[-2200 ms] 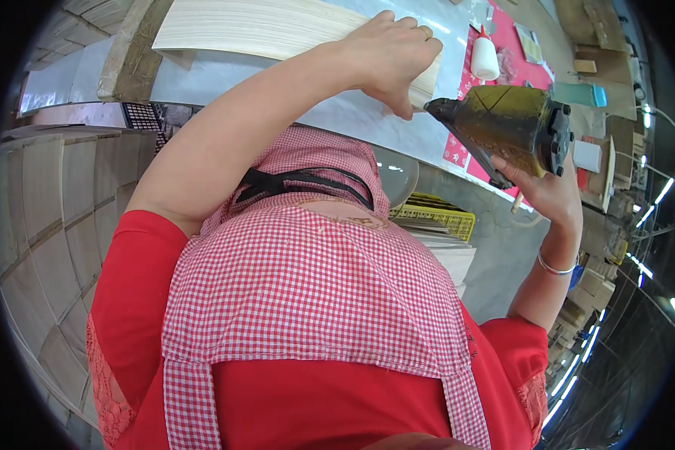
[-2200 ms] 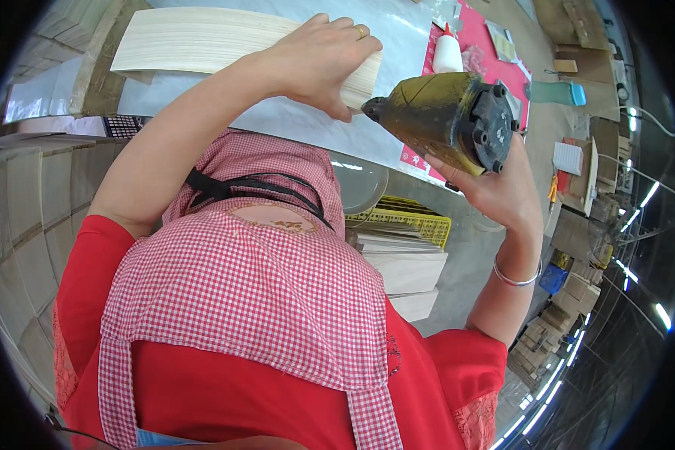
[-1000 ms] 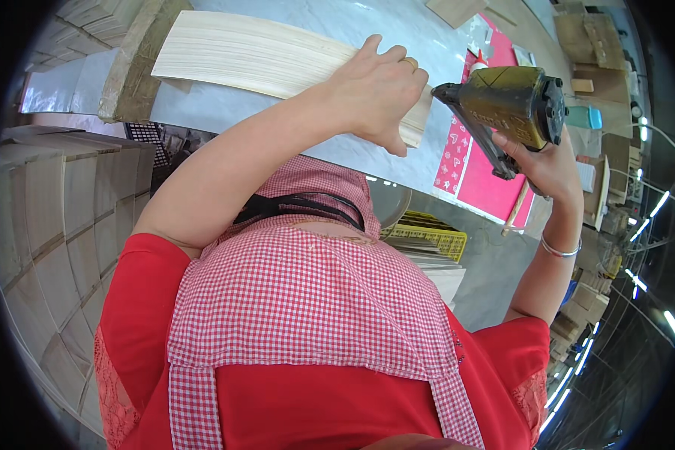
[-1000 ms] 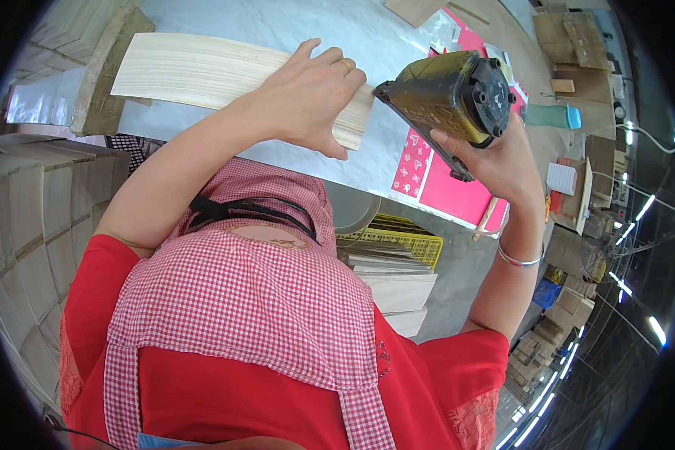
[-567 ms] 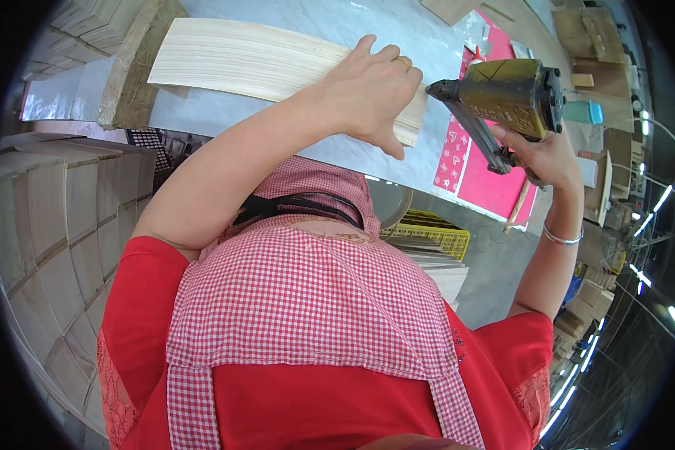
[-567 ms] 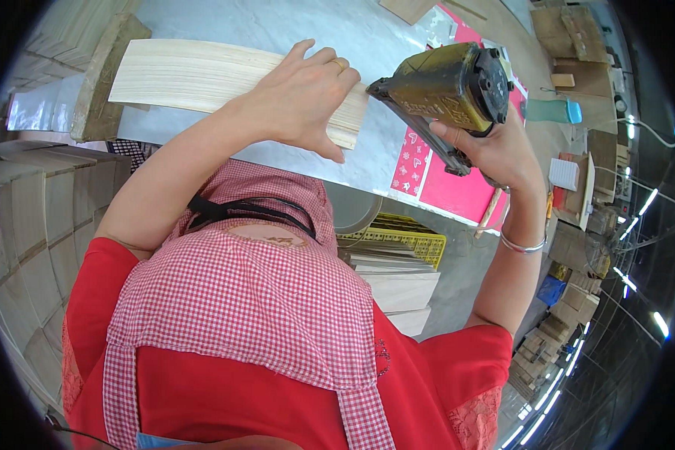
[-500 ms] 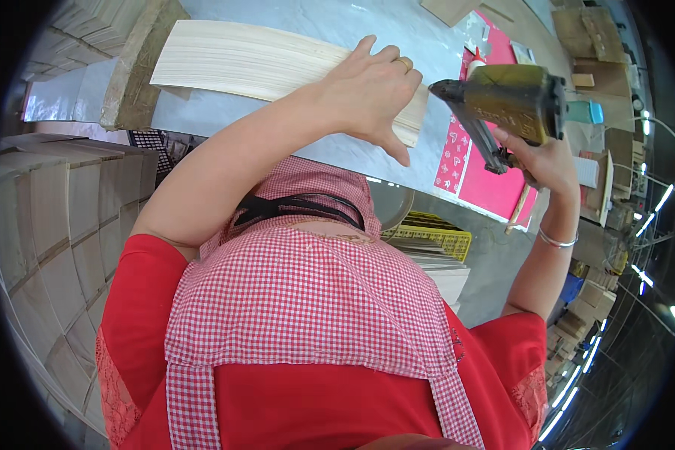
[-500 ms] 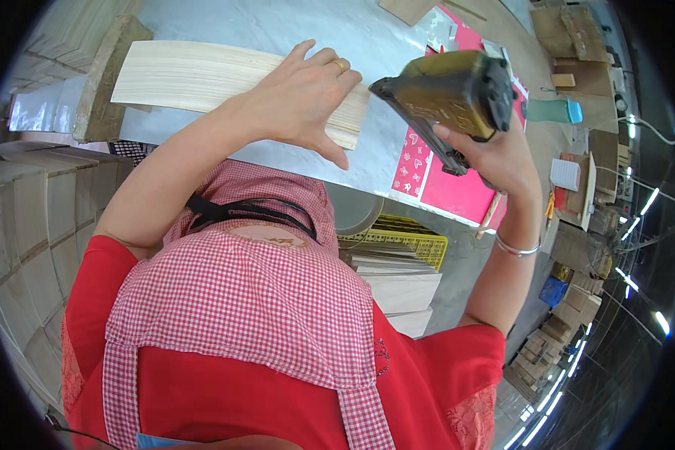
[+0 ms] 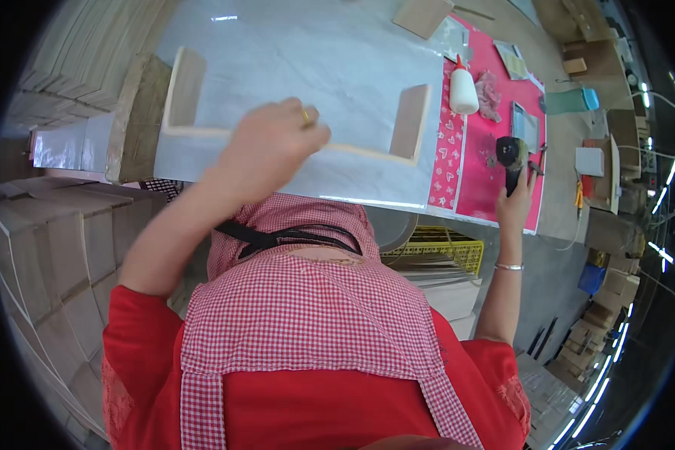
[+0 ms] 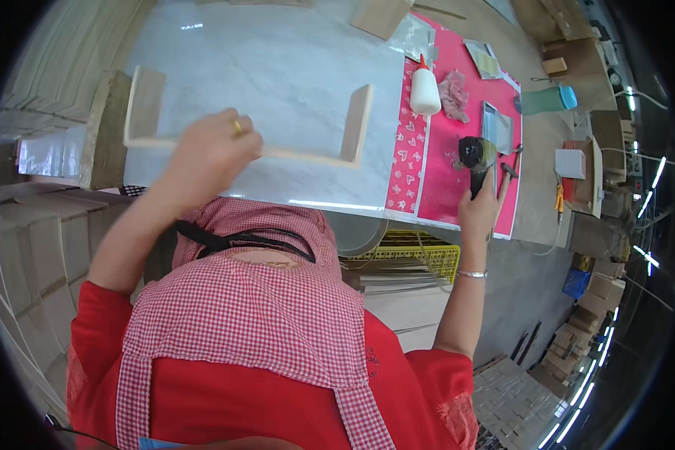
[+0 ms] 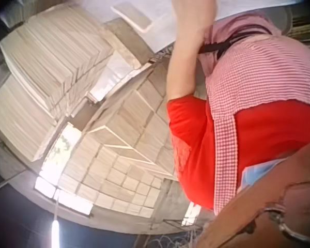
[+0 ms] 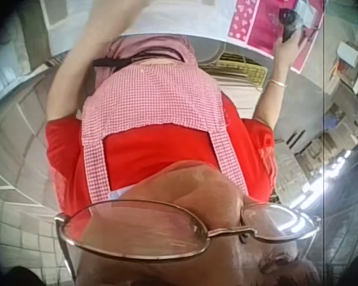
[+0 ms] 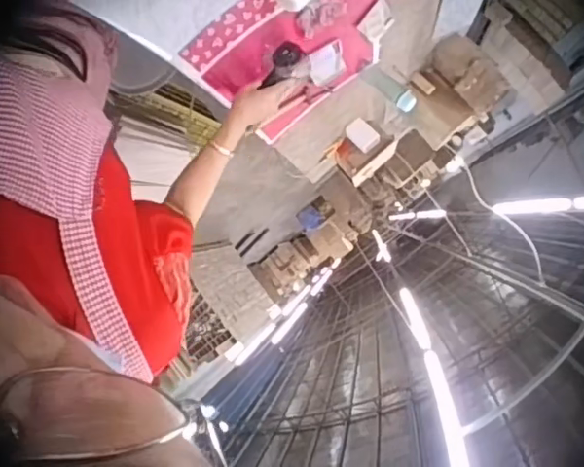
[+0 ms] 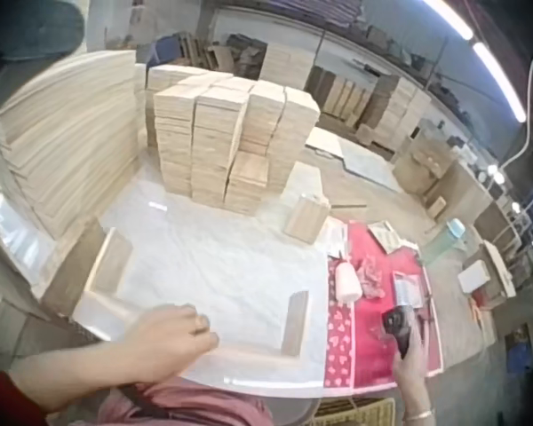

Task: Assembling wooden boxes by applying glue to joints and using a pneumatic nail gun to secure the pieces.

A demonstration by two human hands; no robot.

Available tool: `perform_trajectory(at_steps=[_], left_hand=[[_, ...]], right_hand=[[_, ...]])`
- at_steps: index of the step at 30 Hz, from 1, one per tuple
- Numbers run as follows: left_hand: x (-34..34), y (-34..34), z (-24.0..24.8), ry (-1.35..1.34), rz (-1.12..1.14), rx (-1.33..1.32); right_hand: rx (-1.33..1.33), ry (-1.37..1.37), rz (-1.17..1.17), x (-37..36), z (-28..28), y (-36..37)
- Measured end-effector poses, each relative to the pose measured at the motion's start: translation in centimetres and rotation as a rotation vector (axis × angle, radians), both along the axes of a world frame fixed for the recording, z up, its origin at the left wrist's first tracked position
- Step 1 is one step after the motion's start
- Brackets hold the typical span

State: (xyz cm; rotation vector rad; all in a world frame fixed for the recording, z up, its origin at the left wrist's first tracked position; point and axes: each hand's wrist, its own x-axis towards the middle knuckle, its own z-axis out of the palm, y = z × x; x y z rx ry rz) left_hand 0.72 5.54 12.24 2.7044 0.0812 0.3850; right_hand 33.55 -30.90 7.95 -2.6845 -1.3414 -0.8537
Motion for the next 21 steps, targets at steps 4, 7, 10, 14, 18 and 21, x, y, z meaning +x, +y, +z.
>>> perform_trajectory(at_steps=[4,7,10,14,18,21], left_hand=[[0.9,-2.0,-6.8,-0.247,0.073,0.251],[1.5,-2.6,-8.1,-0.258,0.108,0.214],[0.9,-2.8,-9.2,-0.214,0.109,0.152],[0.5,-2.2,-9.5,-0.096,0.131,0.092],[1.1,-2.1,-9.2,0.035,0.245,0.136],[1.2,-2.3,-9.8,0.146,0.242,0.118]], right_hand=[[-0.059,0.342,-0.476,-0.9,-2.2,1.0],[-0.021,0.386,-0.474,-1.8,-3.0,1.9],[0.014,0.319,-0.413,-1.5,-3.1,1.9],[0.204,0.19,-0.161,0.2,-2.8,5.5],[0.435,0.265,0.006,0.8,-4.6,14.6],[0.466,0.414,-0.05,2.1,-5.8,17.0]])
